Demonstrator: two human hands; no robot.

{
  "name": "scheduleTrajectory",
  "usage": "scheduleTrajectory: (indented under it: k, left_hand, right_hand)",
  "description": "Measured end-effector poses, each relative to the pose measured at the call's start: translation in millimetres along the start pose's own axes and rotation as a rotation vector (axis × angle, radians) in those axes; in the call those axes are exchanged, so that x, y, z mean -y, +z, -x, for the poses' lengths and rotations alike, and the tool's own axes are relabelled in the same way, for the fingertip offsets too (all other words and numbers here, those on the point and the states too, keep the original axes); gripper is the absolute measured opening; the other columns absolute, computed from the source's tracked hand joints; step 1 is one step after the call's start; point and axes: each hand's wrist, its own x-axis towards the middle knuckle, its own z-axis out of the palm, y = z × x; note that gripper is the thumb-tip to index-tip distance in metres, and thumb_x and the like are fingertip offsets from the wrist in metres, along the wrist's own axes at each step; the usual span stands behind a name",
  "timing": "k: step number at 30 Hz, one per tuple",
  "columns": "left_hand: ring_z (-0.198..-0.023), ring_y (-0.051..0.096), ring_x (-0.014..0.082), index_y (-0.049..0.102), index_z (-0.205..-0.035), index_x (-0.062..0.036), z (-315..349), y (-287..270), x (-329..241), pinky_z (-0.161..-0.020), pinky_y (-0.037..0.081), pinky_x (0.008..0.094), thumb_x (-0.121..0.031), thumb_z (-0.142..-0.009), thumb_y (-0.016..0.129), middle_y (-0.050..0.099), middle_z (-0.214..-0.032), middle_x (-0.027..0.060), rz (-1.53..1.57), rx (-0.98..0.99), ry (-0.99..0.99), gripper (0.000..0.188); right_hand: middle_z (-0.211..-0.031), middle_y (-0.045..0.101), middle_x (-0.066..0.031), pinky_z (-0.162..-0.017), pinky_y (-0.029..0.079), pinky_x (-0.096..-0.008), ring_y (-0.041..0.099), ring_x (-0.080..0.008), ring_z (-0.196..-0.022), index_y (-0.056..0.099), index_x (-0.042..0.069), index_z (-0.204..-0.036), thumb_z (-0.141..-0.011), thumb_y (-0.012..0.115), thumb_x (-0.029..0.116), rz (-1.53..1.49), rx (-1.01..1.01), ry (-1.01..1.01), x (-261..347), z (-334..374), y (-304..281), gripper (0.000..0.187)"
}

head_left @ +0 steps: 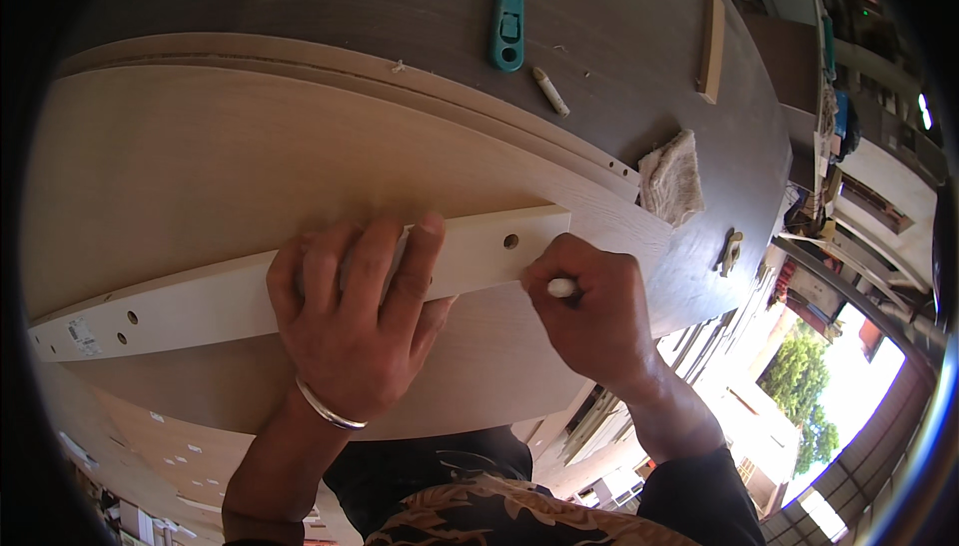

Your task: The person scrapes a white wooden strip with a blue scraper, wipes it with a cloth, and rubs a white stick into the holes. The person repeats scraping and wiping on the same strip while working at a table in a workshop.

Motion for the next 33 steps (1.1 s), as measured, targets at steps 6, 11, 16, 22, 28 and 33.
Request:
scheduleTrajectory:
  k: [6, 11, 16, 22, 28, 33]
  left_hand:
    - [-0.114, 0.057, 0.03, 0.071, -0.136, -0.012, 0.4, 7.5, 4.3, -0.104, 0.04, 0.0537, -0.037, -0.077, 0.082, 0.063, -0.127, 0.0075, -0.054, -0.073, 0.083, 0.065]
    - [-0.114, 0.058, 0.0289, 0.072, -0.135, -0.0129, 4.0, 5.3, 4.5, -0.104, 0.04, 0.0527, -0.039, -0.079, 0.081, 0.064, -0.127, 0.0062, -0.005, -0.04, 0.039, 0.063]
    - [-0.114, 0.058, 0.0285, 0.072, -0.135, -0.0129, 3.8, 5.7, 3.1, -0.104, 0.039, 0.0532, -0.04, -0.08, 0.079, 0.065, -0.127, 0.0066, -0.047, -0.071, 0.064, 0.062]
    - [-0.112, 0.059, 0.0282, 0.072, -0.135, -0.0121, 1.6, 4.9, 3.3, -0.104, 0.039, 0.0536, -0.039, -0.08, 0.079, 0.065, -0.126, 0.0076, -0.058, -0.08, 0.072, 0.061]
    - [-0.112, 0.06, 0.0282, 0.073, -0.132, -0.012, 1.8, 5.9, 3.8, -0.102, 0.041, 0.053, -0.039, -0.08, 0.079, 0.064, -0.123, 0.0069, -0.047, -0.063, 0.061, 0.059]
    - [-0.114, 0.058, 0.0298, 0.072, -0.134, -0.0133, 1.7, 4.7, 3.4, -0.104, 0.04, 0.0521, -0.038, -0.078, 0.081, 0.064, -0.125, 0.0055, -0.04, -0.057, 0.056, 0.062]
  right_hand:
    - [-0.083, 0.074, -0.0087, -0.065, 0.056, -0.028, 0.072, -0.0146, -0.075, 0.072, 0.0, -0.092, -0.084, 0.073, -0.012, -0.023, 0.062, -0.165, 13.2, 2.8, 18.0, 0.014]
    - [-0.083, 0.074, -0.0046, -0.066, 0.055, -0.0239, 0.067, -0.0086, -0.075, 0.073, 0.0, -0.093, -0.09, 0.076, -0.009, -0.278, -0.105, 0.037, 1.4, 9.9, 6.4, 0.01]
    - [-0.073, 0.065, 0.0016, -0.059, 0.043, -0.0202, 0.052, -0.0016, -0.067, 0.069, 0.0, -0.089, -0.092, 0.078, -0.005, -0.131, -0.059, 0.061, -11.8, 13.9, -0.7, 0.011]
    - [-0.074, 0.063, 0.0032, -0.059, 0.042, -0.0203, 0.05, -0.0011, -0.066, 0.068, 0.001, -0.088, -0.092, 0.078, -0.004, -0.174, -0.078, 0.093, -8.5, 9.8, 3.5, 0.012]
    - [-0.073, 0.062, 0.0037, -0.056, 0.04, -0.0195, 0.05, -0.0007, -0.064, 0.068, 0.001, -0.09, -0.093, 0.077, -0.002, -0.19, -0.045, 0.17, 1.0, 8.7, 3.0, 0.01]
    - [-0.073, 0.068, 0.0004, -0.057, 0.048, -0.0227, 0.06, -0.0034, -0.066, 0.069, 0.001, -0.089, -0.093, 0.077, -0.001, 0.013, -0.05, 0.11, 7.5, 7.8, 9.8, 0.009]
